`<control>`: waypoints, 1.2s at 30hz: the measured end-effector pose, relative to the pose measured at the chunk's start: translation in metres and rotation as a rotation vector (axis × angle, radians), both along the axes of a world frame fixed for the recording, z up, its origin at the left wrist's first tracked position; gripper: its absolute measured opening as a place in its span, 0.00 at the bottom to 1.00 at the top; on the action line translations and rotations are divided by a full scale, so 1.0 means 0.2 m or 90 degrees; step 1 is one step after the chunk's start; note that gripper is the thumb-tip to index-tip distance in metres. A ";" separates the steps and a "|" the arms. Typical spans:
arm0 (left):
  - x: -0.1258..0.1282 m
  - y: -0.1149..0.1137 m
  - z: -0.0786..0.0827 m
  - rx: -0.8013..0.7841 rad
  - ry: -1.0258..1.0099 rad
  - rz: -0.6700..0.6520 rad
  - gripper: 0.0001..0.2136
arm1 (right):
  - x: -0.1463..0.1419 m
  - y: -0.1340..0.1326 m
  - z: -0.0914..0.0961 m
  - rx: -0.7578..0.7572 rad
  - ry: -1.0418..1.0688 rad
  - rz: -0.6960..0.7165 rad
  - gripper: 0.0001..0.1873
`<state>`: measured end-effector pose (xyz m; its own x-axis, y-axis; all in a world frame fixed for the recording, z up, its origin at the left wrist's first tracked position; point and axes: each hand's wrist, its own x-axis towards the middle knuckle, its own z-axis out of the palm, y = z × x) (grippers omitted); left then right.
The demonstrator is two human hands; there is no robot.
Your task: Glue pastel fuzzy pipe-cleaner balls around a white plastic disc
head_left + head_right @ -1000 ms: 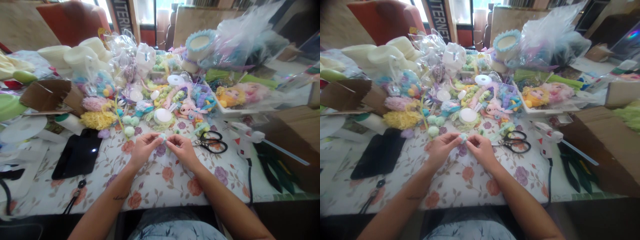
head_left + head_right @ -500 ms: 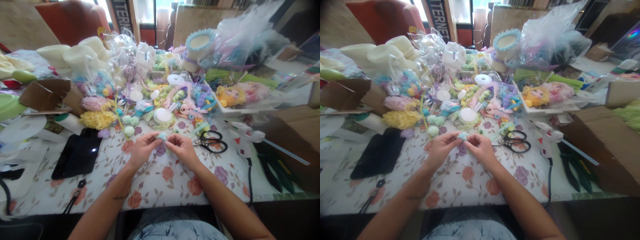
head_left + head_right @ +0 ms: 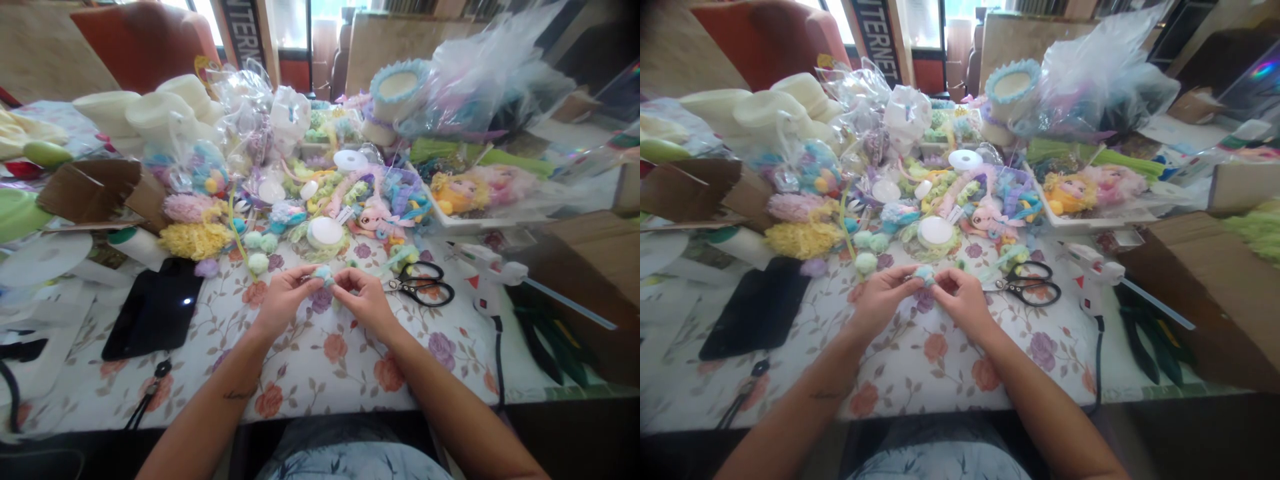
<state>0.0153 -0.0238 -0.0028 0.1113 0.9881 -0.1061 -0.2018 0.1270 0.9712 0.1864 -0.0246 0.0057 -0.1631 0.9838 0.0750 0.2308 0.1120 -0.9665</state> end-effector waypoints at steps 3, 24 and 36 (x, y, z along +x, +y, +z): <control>0.00 0.00 0.00 -0.011 -0.030 -0.010 0.13 | 0.00 0.00 0.00 -0.001 0.005 -0.008 0.05; -0.08 0.07 0.04 -0.023 -0.105 0.151 0.14 | 0.82 -0.26 -0.15 0.398 -0.007 -0.837 0.26; -0.10 0.08 0.00 0.064 -0.019 0.180 0.13 | 1.08 -0.10 -0.10 -0.090 -0.538 -0.524 0.14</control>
<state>-0.0040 -0.0084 -0.0035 -0.1677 0.9858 -0.0070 -0.2442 -0.0347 0.9691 0.4018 -0.0438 -0.0134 0.5769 0.8065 0.1293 0.7535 -0.4644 -0.4654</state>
